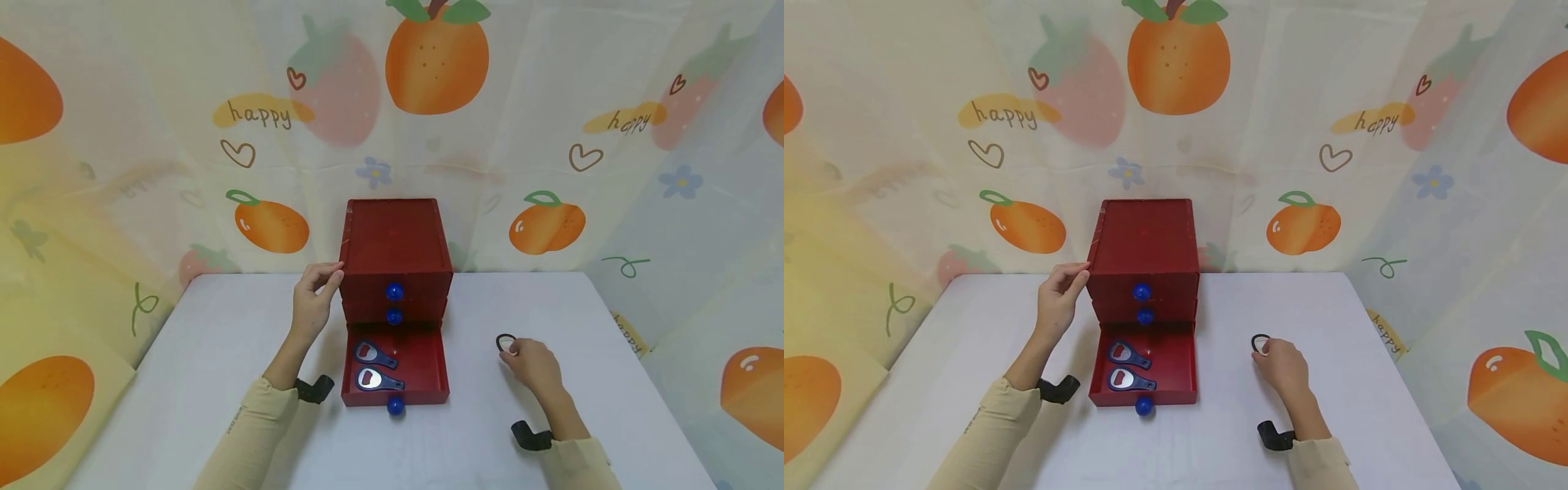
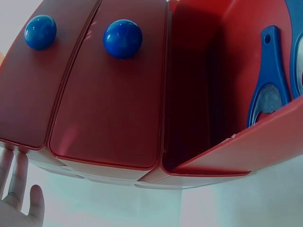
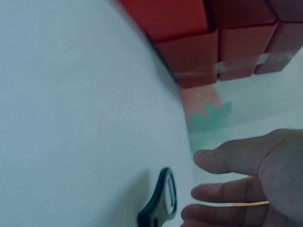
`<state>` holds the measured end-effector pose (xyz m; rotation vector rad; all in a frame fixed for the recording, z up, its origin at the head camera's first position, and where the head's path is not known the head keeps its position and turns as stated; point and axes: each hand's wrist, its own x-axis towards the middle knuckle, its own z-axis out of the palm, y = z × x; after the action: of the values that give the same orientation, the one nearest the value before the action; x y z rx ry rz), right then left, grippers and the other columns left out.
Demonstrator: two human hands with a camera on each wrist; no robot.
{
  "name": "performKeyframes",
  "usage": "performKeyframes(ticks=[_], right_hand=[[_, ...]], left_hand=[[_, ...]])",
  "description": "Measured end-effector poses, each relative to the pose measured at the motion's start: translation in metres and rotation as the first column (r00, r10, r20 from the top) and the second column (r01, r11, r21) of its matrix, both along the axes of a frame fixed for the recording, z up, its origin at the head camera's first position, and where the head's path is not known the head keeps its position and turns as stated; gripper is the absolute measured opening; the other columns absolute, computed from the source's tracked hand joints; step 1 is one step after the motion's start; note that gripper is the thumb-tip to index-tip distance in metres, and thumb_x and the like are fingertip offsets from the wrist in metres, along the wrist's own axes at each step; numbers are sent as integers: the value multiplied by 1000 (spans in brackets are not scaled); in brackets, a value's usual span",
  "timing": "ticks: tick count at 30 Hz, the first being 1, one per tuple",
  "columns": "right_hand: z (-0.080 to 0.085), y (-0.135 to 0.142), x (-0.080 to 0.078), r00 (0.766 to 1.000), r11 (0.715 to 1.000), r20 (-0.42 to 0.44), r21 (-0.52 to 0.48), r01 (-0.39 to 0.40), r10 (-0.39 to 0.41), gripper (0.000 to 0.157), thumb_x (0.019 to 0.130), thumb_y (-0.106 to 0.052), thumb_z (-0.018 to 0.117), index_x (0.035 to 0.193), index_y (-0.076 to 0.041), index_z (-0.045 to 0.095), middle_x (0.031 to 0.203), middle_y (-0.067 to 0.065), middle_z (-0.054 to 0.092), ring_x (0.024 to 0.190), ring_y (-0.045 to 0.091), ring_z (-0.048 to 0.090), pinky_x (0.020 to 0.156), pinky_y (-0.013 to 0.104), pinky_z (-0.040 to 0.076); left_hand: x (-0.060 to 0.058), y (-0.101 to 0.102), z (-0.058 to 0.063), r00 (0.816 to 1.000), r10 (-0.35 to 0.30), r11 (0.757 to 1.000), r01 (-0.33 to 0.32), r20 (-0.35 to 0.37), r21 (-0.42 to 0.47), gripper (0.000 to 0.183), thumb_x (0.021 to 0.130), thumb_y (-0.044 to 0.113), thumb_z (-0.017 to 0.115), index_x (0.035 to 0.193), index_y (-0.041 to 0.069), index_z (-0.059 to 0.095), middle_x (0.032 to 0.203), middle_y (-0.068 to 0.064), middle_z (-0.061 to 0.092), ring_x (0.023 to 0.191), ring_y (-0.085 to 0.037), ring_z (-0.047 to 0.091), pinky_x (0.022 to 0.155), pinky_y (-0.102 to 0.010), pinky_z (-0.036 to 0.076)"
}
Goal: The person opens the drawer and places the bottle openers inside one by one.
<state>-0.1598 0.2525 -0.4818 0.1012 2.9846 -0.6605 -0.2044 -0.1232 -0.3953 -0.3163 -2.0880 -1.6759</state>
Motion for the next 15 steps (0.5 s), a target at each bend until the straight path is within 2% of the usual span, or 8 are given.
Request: performKeyframes(ticks=[8,15], right_hand=[[-5,6,4,994,996,78,42,80,-83,23,86,-20,66,73,-2,61,66,7,59,58,20,50,49,28,37],[-12,8,6,988,993,109,66,100,-107,24,85,-20,69,74,0,61,66,8,61,59,20,51,49,30,39]], left_hand=[[0,0,0,1000,1,1000,-1,-2,4,22,95,4,59,111,-10,65,114,-27,60,97,6,54,90,-10,45],[0,0,0,1000,1,1000,-1,7,1,23,95,5,59,112,-9,65,114,-27,60,98,6,54,91,-10,45]])
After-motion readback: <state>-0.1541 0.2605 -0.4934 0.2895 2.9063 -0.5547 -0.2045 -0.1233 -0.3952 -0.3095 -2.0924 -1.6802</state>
